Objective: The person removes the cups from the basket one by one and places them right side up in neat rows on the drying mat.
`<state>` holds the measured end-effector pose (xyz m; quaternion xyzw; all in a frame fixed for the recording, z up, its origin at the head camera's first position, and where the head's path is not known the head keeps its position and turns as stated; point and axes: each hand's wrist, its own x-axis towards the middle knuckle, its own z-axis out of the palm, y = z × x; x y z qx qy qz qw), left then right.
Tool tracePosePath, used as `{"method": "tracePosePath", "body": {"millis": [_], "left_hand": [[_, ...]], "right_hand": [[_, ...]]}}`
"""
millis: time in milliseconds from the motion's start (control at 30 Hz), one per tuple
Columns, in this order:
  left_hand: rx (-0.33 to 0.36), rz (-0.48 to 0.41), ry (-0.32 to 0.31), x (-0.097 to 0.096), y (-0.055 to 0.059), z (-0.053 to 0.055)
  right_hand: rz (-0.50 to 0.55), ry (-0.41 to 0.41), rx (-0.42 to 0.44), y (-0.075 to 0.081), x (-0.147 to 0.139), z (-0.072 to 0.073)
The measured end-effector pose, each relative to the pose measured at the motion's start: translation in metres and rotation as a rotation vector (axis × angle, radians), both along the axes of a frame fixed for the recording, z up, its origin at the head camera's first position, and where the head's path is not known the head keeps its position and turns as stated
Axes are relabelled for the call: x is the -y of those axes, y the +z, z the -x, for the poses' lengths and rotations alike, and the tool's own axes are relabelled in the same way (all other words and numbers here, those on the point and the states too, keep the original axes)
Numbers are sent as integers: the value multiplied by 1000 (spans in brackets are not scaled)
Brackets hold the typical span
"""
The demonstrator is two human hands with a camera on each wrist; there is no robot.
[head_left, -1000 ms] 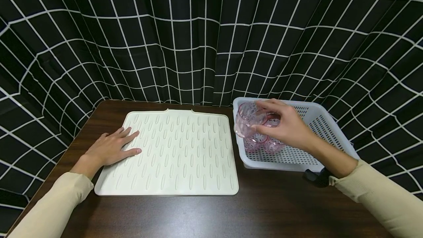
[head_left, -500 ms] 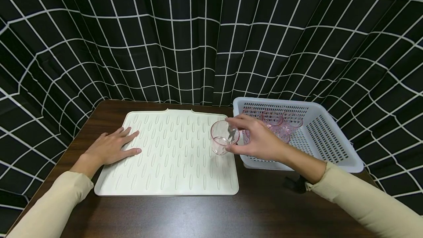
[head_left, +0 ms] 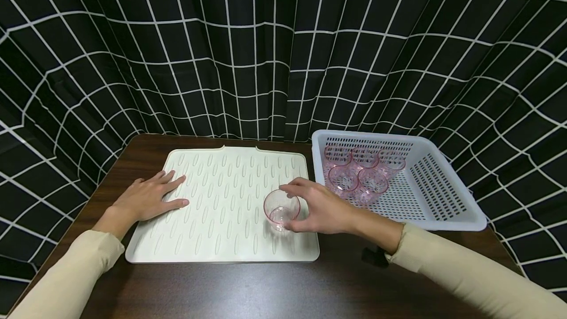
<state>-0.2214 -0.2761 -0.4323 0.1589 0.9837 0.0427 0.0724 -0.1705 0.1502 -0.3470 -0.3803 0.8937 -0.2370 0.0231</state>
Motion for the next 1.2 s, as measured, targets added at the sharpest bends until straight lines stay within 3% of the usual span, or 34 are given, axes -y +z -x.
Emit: {"method": "tracePosePath", "body": {"millis": [233, 733, 867, 967, 1200], "left_hand": [[-1, 4, -4, 0, 1, 0], [10, 6, -3, 0, 2, 1], [11, 12, -3, 0, 3, 1], [12, 12, -2, 0, 3, 1], [28, -3, 5, 0, 4, 0]], "right_hand": [[-65, 41, -11, -8, 4, -2], [-222, 100, -147, -1, -1, 6], [-169, 70, -127, 13, -7, 8], [-93, -8, -64, 27, -18, 14], [145, -201, 75, 47, -72, 46]]}}
